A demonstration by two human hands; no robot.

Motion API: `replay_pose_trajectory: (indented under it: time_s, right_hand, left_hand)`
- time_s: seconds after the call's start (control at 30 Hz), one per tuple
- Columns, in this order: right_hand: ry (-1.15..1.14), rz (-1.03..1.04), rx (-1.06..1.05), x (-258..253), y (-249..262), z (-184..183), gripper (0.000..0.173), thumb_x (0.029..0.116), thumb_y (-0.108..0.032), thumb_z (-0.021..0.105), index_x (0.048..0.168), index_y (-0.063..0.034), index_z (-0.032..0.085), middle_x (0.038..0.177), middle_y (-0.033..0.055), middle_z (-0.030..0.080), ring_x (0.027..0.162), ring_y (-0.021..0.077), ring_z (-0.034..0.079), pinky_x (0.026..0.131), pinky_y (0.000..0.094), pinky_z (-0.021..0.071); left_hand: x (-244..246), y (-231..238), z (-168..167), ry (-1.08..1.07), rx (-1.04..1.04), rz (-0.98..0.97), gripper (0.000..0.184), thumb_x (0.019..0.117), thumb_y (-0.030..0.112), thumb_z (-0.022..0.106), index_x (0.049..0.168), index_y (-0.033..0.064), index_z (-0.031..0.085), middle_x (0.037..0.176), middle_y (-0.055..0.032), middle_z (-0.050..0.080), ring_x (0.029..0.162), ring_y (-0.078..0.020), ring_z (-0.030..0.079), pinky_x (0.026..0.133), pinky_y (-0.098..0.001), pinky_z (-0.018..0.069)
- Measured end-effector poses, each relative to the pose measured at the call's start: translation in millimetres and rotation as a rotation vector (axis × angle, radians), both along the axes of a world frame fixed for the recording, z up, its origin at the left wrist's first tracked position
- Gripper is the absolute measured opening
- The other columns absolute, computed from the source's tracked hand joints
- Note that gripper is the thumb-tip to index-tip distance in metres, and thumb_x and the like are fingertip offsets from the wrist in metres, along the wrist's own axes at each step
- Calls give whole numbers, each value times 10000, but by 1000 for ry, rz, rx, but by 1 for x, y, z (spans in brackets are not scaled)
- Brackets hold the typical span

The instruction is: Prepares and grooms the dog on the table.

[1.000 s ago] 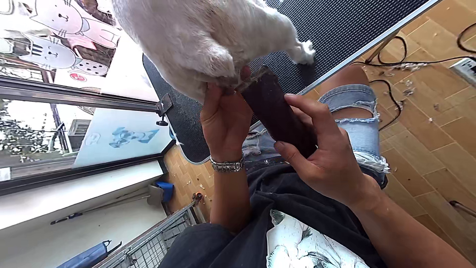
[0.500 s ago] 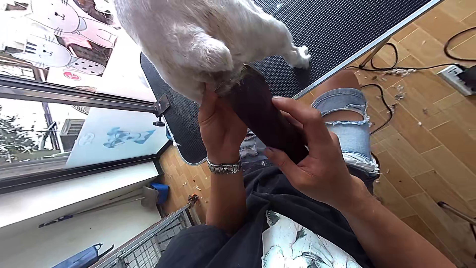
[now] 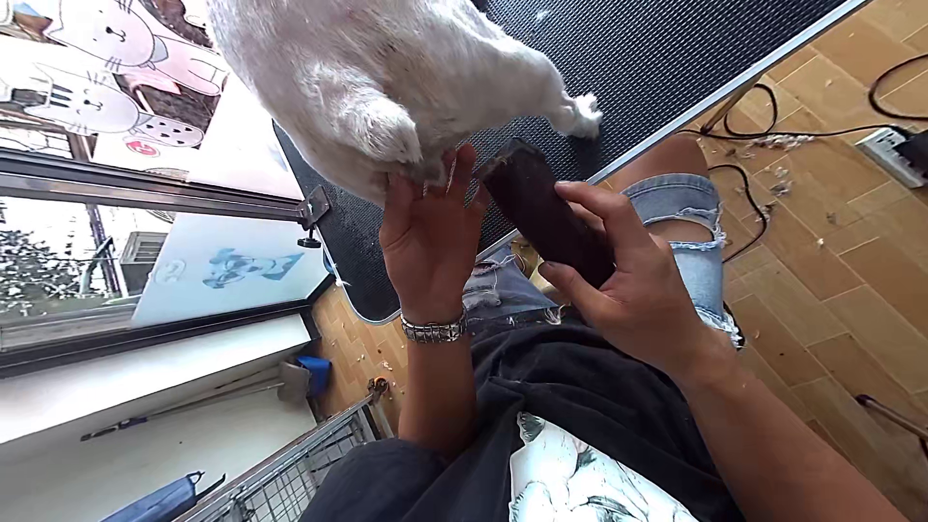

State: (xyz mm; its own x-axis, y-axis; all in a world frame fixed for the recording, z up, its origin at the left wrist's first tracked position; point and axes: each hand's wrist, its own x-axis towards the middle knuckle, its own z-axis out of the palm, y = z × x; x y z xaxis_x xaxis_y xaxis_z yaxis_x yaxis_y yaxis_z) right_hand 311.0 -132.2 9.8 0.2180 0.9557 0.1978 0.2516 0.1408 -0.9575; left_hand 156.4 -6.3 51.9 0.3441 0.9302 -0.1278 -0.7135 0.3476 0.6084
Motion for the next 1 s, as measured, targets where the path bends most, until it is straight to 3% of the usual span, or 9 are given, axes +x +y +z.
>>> replay_pose_trajectory:
  time_s: [0.1,0.3,0.47,0.53,0.7,0.83,1.0]
  right_hand:
    - [-100,5,54,5,12,3,630,927,-196,703,1504,-101,468,1238,67,683,967,100,690,781,286,597]
    - [-100,50,135,9,24,9,599,930,-207,716,1477,-90,504,1244,63,683,1009,98,685,808,280,597]
    - [-52,125,230,16,25,13,598,905,-182,736,1451,-62,524,1245,60,681,1061,87,674,876,252,593]
    - [-44,142,214,18,24,10,612,907,-182,721,1467,-69,503,1259,55,675,1089,79,669,908,247,588]
    - [-55,136,164,20,29,5,603,905,-199,710,1463,-79,515,1188,51,696,1011,73,681,837,245,591]
    - [36,203,245,20,29,9,600,889,-174,729,1440,-55,524,1208,42,687,1055,67,672,880,236,597]
    - [76,208,183,18,26,-8,590,890,-171,717,1437,-63,525,1173,14,699,1009,40,678,847,219,600]
  left_hand:
    - [-1,0,1,3,-12,8,301,1066,361,426,1188,147,600,1179,-123,686,1174,-330,642,1005,-568,501]
    - [0,-3,8,31,-4,49,198,1021,278,524,1127,139,616,1155,-105,672,1172,-292,628,1006,-542,503]
    - [-10,-14,13,108,137,-128,344,1105,332,305,1268,173,564,1290,-9,611,1305,-167,536,1139,-425,417]
    - [-13,-14,15,119,141,-139,349,1100,330,319,1289,170,565,1322,-22,608,1324,-189,532,1133,-446,424]
    - [-13,-14,19,191,128,-107,349,1080,378,392,1302,172,565,1353,-49,600,1345,-250,521,1133,-523,412]
    - [-14,-14,21,171,177,-133,320,1090,310,396,1316,136,540,1331,-58,599,1320,-215,538,1139,-463,427]
    - [-12,-12,23,163,135,-110,299,1095,252,377,1294,124,558,1344,-87,598,1319,-255,547,1114,-478,449]
